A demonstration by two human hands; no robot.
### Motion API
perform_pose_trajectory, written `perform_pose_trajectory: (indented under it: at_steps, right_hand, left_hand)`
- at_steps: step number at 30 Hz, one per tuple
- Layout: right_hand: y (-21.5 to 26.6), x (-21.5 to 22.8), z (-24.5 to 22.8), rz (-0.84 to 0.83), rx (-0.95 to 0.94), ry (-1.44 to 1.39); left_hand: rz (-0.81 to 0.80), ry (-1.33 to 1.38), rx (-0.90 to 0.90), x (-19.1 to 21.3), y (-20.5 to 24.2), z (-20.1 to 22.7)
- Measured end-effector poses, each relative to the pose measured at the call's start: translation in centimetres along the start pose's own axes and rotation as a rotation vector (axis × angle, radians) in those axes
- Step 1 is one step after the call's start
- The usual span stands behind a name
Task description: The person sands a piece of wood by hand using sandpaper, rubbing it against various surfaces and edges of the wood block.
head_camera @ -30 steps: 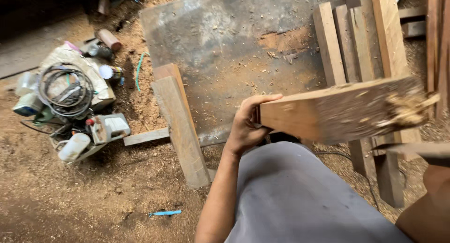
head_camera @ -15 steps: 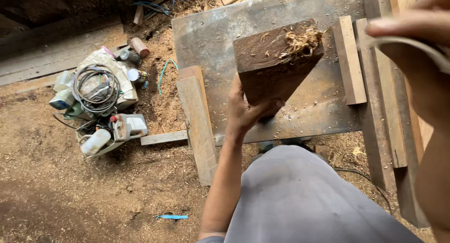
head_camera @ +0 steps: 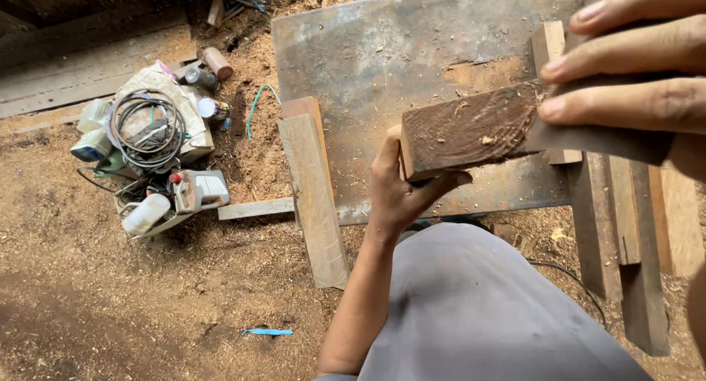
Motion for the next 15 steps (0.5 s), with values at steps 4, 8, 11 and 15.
perform_pose_trajectory:
  at_steps: [4,8,11,15]
  right_hand:
    - [2.5,-0.8,-1.3,0.058,-0.056,0.101]
    - [7.2,-1.9,-0.6,0.071,-0.138,0.179]
    - [10.4,-4.6,-0.9,0.222,-0.511,0.113]
    - [9.0,-6.5,-3.4,0.53,-0.518,0.126]
  left_hand:
    - [-0.012,0.026,-0.052,0.1,0.1,1.3]
    - [0.094,-0.271,-0.114,0.5,0.2,2.9]
    - [0.111,-0.248,-0.181,0.4,0.3,5.0]
    - [-0.119,0.216,-0.317,1.0,-2.7,5.9]
Point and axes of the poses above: each hand's wrist, its own y-axis away from the middle knuckle, its own x-axis out of the back of the hand, z = x × y, the point moved 1 cm from there along -y, towards the middle knuckle, and after that the axes turned 8 degrees about -y, right-handed, at the moved point
